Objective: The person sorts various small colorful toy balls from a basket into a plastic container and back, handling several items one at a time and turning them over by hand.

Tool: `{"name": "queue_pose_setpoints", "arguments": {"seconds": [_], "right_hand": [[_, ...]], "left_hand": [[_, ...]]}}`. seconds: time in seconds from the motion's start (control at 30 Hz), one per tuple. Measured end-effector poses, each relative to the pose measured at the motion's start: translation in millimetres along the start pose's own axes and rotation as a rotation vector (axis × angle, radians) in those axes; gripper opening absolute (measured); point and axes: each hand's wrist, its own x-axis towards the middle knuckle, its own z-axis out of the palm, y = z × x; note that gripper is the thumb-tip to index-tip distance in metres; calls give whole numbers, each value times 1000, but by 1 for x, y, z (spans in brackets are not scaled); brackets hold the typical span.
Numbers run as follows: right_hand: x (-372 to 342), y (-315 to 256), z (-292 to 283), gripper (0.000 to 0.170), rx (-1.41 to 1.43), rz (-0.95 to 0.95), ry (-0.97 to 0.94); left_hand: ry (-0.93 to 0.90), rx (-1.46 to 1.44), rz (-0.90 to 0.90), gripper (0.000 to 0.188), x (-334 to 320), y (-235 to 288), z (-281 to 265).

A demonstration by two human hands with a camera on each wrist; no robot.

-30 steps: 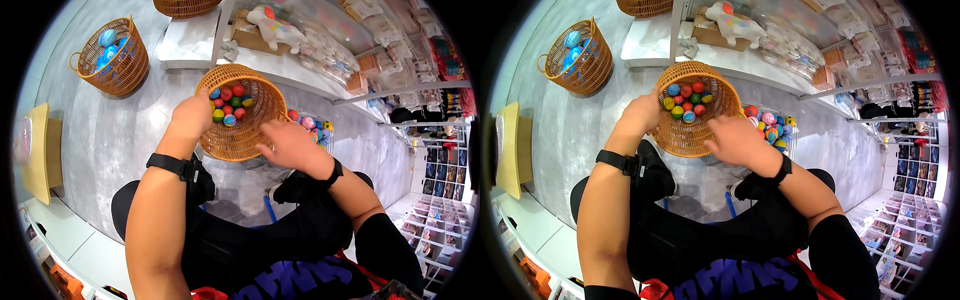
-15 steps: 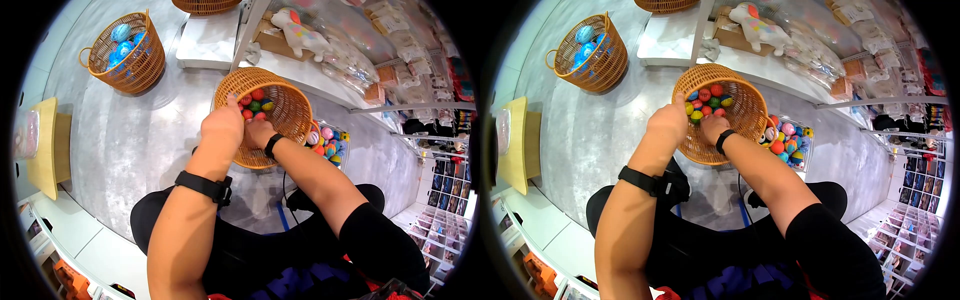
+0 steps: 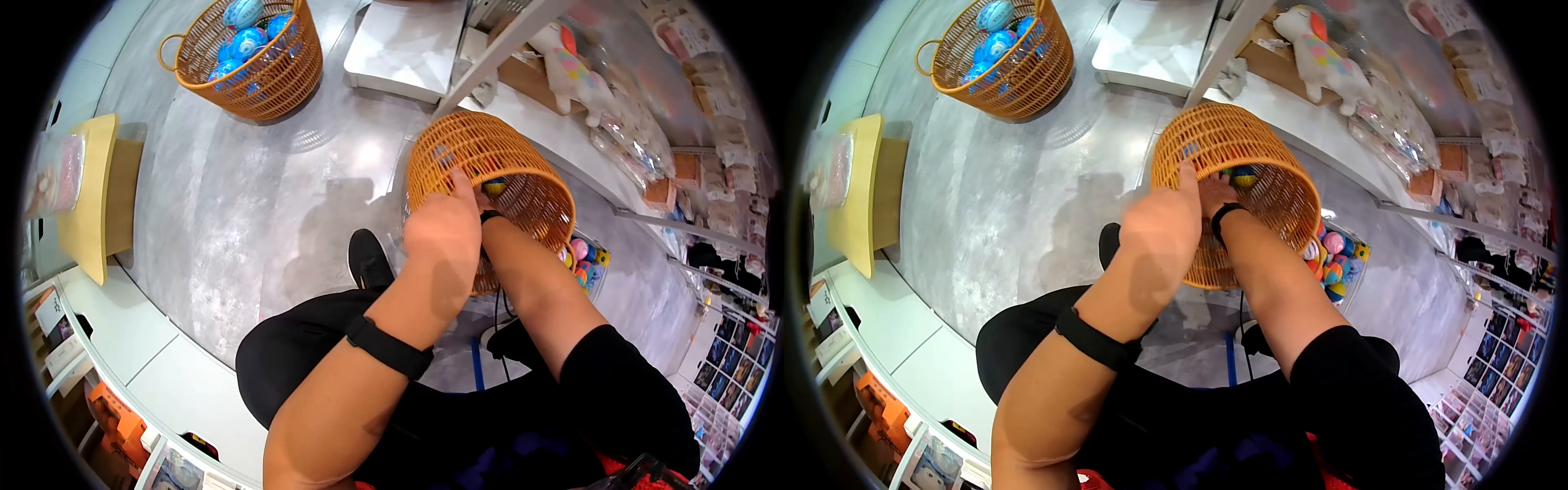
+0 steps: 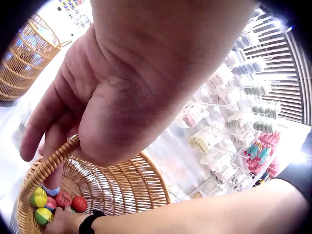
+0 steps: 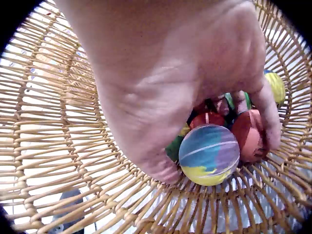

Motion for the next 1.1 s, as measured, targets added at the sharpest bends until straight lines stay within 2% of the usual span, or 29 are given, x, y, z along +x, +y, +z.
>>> {"name": "queue_pose_setpoints", "arguments": {"seconds": [0.13, 0.43, 0.67, 0.73, 0.87, 0.93, 1.07, 1.1], "right_hand": [[7, -6, -2, 92, 6, -26, -10], [13, -10, -9, 74, -2, -58, -25], [9, -11, -18, 61, -6, -65, -33], [8, -12, -22, 57, -9, -64, -32], [-1, -14, -26, 50, -13, -67, -27], [-8, -13, -29, 47, -17, -73, -32], [-35, -8, -31, 41, -19, -86, -49], [-44, -6, -31, 40, -20, -93, -64]], "left_hand": [[136, 91, 39, 64, 1, -3, 12], [122, 170, -95, 63, 10, 6, 18], [167, 187, -69, 66, 18, 1, 22], [61, 191, -57, 69, 20, 1, 13], [31, 126, -121, 72, 23, 5, 8], [-56, 62, -140, 75, 29, 6, 3], [-69, 37, -77, 80, 35, 6, -4], [-124, 40, -67, 81, 34, 9, -11]]}}
